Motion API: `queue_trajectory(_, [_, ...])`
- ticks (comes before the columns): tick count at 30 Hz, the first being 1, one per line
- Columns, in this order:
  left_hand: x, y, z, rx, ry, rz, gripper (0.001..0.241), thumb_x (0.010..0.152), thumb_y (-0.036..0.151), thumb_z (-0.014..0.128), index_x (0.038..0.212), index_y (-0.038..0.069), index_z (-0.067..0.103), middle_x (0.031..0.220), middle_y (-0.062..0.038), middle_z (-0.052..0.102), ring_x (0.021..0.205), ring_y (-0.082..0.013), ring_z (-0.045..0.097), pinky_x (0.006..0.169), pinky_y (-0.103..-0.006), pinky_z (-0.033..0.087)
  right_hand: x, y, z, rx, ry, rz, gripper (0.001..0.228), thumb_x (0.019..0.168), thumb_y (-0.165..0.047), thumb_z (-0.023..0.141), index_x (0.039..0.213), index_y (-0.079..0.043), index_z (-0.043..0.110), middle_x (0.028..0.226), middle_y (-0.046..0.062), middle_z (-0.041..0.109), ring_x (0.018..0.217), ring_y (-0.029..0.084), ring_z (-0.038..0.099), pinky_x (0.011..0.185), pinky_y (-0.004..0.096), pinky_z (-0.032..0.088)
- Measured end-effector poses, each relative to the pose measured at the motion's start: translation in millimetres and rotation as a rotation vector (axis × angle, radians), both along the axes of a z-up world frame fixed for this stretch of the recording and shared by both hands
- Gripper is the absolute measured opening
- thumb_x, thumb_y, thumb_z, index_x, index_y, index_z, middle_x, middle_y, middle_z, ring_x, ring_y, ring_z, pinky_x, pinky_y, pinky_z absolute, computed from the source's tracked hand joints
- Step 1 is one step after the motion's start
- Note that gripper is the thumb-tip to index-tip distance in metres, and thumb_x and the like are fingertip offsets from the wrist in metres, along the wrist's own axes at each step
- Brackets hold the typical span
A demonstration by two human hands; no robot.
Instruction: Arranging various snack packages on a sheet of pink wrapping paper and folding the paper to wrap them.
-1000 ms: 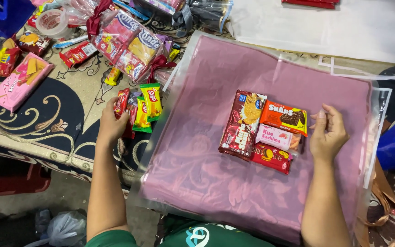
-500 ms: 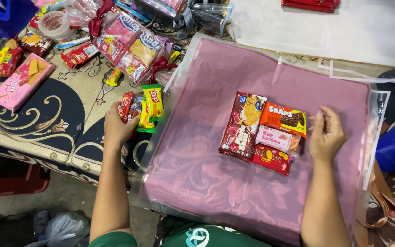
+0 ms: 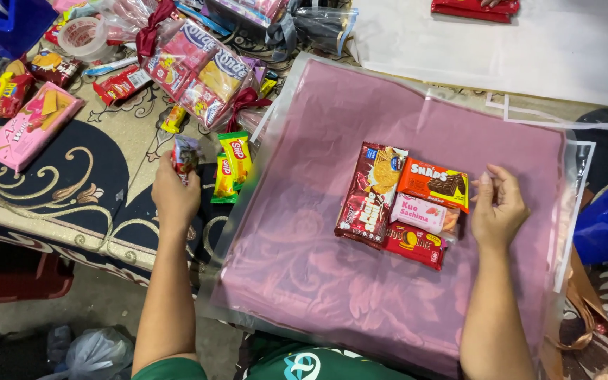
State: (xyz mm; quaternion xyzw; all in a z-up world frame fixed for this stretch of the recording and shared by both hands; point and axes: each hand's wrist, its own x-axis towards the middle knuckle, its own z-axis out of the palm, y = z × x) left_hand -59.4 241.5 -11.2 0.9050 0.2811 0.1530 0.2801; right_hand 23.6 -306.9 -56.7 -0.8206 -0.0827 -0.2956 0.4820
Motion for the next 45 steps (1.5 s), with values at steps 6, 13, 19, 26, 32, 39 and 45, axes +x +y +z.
queue_trajectory(6, [-7.2, -38.1, 64.4, -0.324, -0.256, -0.16, 0.048, 0.094, 0.014, 0.064, 0.14, 0.006, 0.05, 0.115, -0.014, 0.069, 0.098, -0.0228, 0.066, 0.082, -0.0364, 0.054, -8.2, 6.7, 16.4, -0.028, -0.039, -0.009, 0.022, 0.114, -0.006, 0.062, 0.131, 0.008, 0.064, 0.096, 0.019, 0.07, 0.084, 0.022, 0.069, 0.072, 0.033, 0.059])
queue_trajectory(13, [36.2, -120.7, 40.2, -0.821, -0.255, -0.516, 0.07, 0.082, 0.011, 0.085, 0.143, 0.005, 0.05, 0.098, -0.02, 0.072, 0.058, -0.0285, 0.07, 0.038, -0.0395, 0.061, -16.8, 13.4, 24.5, 0.0, -0.094, 0.009, 0.023, 0.106, 0.001, 0.074, 0.128, 0.007, 0.068, 0.092, 0.021, 0.071, 0.068, 0.026, 0.063, 0.063, 0.035, 0.051])
queue_trajectory(19, [46.8, -227.2, 64.3, -0.661, -0.105, -0.895, 0.057, 0.068, 0.02, 0.092, 0.119, 0.005, 0.071, 0.091, -0.015, 0.077, 0.086, -0.026, 0.074, 0.079, -0.0403, 0.06, -37.2, 38.7, 35.7, 0.112, -0.02, 0.162, 0.039, 0.091, -0.006, 0.081, 0.127, 0.003, 0.068, 0.094, 0.02, 0.073, 0.076, 0.025, 0.07, 0.07, 0.037, 0.056])
queue_trajectory(26, [51.6, -273.9, 74.2, -0.815, -0.075, -1.075, 0.036, 0.072, 0.013, 0.092, 0.095, -0.005, 0.071, 0.077, -0.017, 0.072, 0.07, -0.0226, 0.069, 0.062, -0.0319, 0.059, -40.8, 39.0, 20.0, 0.216, 0.088, 0.272, 0.042, 0.087, -0.018, 0.082, 0.123, 0.0, 0.07, 0.096, 0.014, 0.075, 0.073, 0.013, 0.064, 0.064, 0.028, 0.055])
queue_trajectory(32, [68.4, -277.0, 36.5, -0.825, -0.092, -1.07, 0.027, 0.091, 0.027, 0.078, 0.085, 0.001, 0.072, 0.063, -0.009, 0.065, 0.059, -0.0151, 0.062, 0.052, -0.0273, 0.051, -40.9, 46.4, 27.2, 0.415, 0.186, 0.31, 0.028, 0.09, -0.005, 0.078, 0.113, 0.002, 0.064, 0.087, 0.011, 0.071, 0.067, 0.01, 0.065, 0.062, 0.024, 0.058])
queue_trajectory(39, [87.8, -262.5, -10.7, -0.97, -0.134, -0.982, 0.035, 0.105, 0.027, 0.063, 0.08, 0.004, 0.072, 0.065, -0.008, 0.069, 0.064, -0.0111, 0.058, 0.055, -0.0254, 0.05, -41.9, 47.0, 24.8, 0.532, 0.238, 0.306, 0.024, 0.091, -0.001, 0.074, 0.111, 0.004, 0.062, 0.086, 0.015, 0.071, 0.067, 0.013, 0.068, 0.054, 0.025, 0.061])
queue_trajectory(45, [79.7, -252.0, 17.8, -1.217, -0.071, -0.714, 0.031, 0.103, 0.031, 0.064, 0.087, 0.005, 0.072, 0.074, -0.013, 0.073, 0.063, -0.0183, 0.074, 0.048, -0.0241, 0.059, -36.0, 48.7, 27.3, 0.698, 0.254, 0.18, 0.024, 0.094, -0.004, 0.073, 0.115, 0.0, 0.062, 0.098, 0.008, 0.074, 0.078, 0.008, 0.07, 0.065, 0.024, 0.064])
